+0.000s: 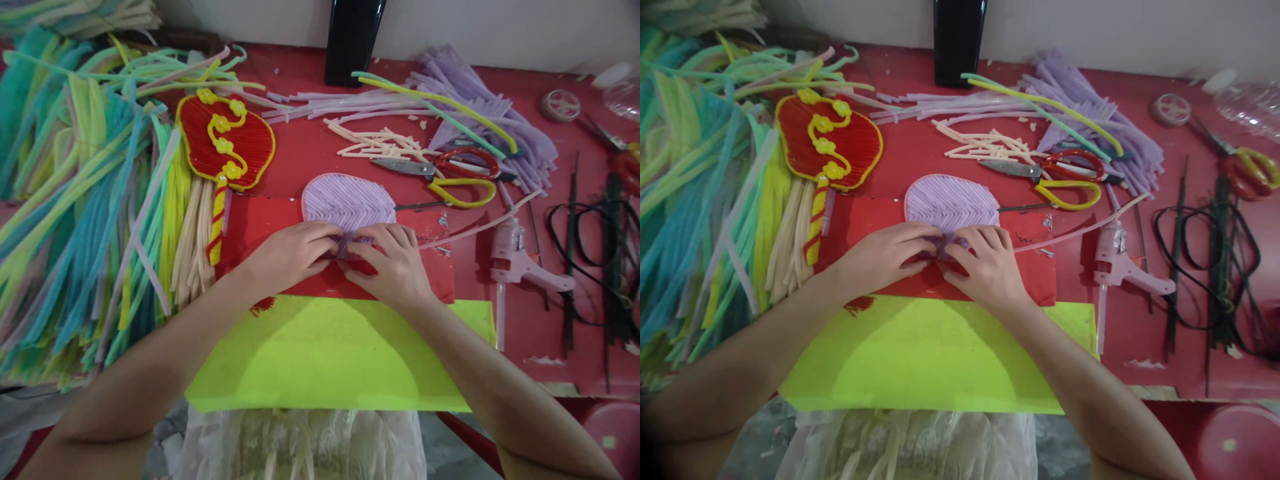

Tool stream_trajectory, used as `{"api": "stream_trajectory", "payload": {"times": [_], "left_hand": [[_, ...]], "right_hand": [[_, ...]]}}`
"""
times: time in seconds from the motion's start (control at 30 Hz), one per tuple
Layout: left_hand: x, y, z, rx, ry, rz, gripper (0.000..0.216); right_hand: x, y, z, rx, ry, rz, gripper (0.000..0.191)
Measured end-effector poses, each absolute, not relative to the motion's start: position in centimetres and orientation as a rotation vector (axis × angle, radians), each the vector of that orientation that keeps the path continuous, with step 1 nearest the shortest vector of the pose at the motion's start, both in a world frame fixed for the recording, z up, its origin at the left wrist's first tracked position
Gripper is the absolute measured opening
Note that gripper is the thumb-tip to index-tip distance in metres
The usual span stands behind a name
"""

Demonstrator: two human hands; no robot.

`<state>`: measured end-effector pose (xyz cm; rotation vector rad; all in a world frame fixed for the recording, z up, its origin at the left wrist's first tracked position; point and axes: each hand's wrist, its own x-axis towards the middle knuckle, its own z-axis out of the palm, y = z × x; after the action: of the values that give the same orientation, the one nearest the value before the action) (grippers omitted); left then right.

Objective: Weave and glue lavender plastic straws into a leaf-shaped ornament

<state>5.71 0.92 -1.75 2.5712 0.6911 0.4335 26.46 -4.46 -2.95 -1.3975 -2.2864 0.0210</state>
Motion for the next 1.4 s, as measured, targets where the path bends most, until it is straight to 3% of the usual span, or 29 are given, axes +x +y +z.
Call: {"api": "stream_trajectory", "payload": {"times": [1.4], "left_hand": [[6.1, 0.54, -1.67, 2.83, 0.671, 0.503, 0.017]], "right_hand": [[26.7, -4.23, -2.91, -1.377, -2.28, 0.047, 0.008]]}}
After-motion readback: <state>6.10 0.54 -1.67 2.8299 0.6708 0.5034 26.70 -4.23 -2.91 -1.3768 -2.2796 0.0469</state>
